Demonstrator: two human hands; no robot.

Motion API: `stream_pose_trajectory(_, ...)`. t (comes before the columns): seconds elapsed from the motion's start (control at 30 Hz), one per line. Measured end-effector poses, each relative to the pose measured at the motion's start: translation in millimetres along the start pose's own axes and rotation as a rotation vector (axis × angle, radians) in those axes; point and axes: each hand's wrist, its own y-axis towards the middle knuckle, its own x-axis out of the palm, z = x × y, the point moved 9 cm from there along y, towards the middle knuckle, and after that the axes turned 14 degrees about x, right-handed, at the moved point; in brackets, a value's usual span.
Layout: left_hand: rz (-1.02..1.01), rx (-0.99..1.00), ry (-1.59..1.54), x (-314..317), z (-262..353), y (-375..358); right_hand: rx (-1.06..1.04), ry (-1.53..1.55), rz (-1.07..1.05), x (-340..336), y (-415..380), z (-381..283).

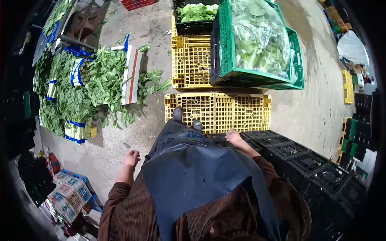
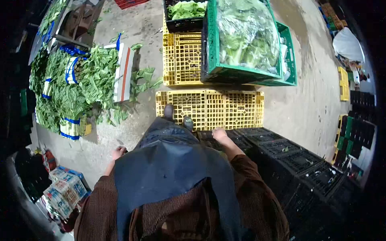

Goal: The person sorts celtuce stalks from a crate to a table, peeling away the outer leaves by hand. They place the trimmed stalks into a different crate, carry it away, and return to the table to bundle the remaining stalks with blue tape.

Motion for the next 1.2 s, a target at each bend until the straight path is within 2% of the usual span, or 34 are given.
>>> stream_pose_trajectory(0.03,0.004,-0.027,0.021,0,-14,-6,-0.095,-0.088,0.01,-9,-1,-27)
stream_pose_trajectory(0.1,-0.036,-0.083,0.072,9,-45,-14,0.411,0.344,-0.094,-26,-12,-47)
stream_pose_trajectory(0.17,-0.089,-0.114,0.1,21,-65,-7,0.269,0.123,-0.15,-20,31,-52)
stream_pose_trajectory(0.23,-0.137,-0.113,0.108,28,-64,18,0.33,0.196,0.104,-50,40,-72)
stream_pose_trajectory(0.27,-0.15,-0.103,0.103,27,-58,37,0.289,0.138,-0.035,-39,84,-66)
stream_pose_trajectory(0.33,-0.147,-0.081,0.067,14,-29,81,0.08,-0.245,-0.089,-57,101,-120)
stream_pose_trajectory(0.37,-0.127,-0.067,0.03,1,-7,108,-0.038,-0.418,-0.089,-67,107,-148)
stream_pose_trajectory(0.43,-0.063,-0.028,-0.101,-28,61,170,-0.131,-0.439,-0.029,-112,116,-234)
stream_pose_trajectory(0.5,0.0,0.115,-0.338,-58,155,221,0.25,0.211,-0.065,-147,138,-255)
stream_pose_trajectory(0.53,0.005,0.273,-0.441,-74,209,239,0.229,0.34,0.005,-165,141,-284)
stream_pose_trajectory(0.57,0.093,0.265,-0.533,-88,239,258,0.2,0.47,0.072,-183,144,-316)
stream_pose_trajectory(0.6,0.102,0.313,-0.516,-102,277,264,0.236,0.511,-0.006,-189,155,-330)
stream_pose_trajectory(0.63,0.114,0.361,-0.498,-113,309,268,0.226,0.457,0.002,-201,162,-350)
stream_pose_trajectory(0.7,0.135,0.333,-0.433,-122,333,288,0.217,0.388,-0.044,-215,189,-370)
stream_pose_trajectory(0.73,0.15,0.343,-0.544,-117,324,306,0.251,0.347,-0.076,-219,208,-370)
stream_pose_trajectory(0.8,0.087,0.287,-0.473,-106,291,332,0.195,0.139,-0.094,-231,250,-374)
stream_pose_trajectory(0.83,0.068,0.148,-0.483,-95,261,337,0.194,-0.055,-0.143,-239,267,-385)
stream_pose_trajectory(0.87,0.173,0.133,-0.373,-92,230,343,0.048,-0.21,-0.094,-254,288,-393)
stream_pose_trajectory(0.9,0.172,0.052,-0.272,-85,211,341,0.109,-0.311,-0.149,-255,330,-387)
stream_pose_trajectory(0.93,0.12,-0.054,-0.195,-73,188,330,0.039,-0.494,-0.14,-265,363,-390)
stream_pose_trajectory(1.03,0.046,-0.191,-0.182,-64,196,324,-0.411,-1.081,-0.057,-306,361,-519)
stream_pose_trajectory(1.07,0.052,-0.201,-0.206,-69,211,331,-0.469,-1.112,-0.017,-328,363,-563)
stream_pose_trajectory(1.1,0.061,-0.214,-0.231,-75,224,336,0.138,-0.46,-0.108,-364,410,-553)
stream_pose_trajectory(1.17,0.097,-0.228,-0.293,-90,249,355,-0.049,-0.701,0.097,-412,416,-652)
stream_pose_trajectory(1.2,0.115,-0.229,-0.323,-98,263,368,-0.042,-0.497,0.16,-434,449,-666)
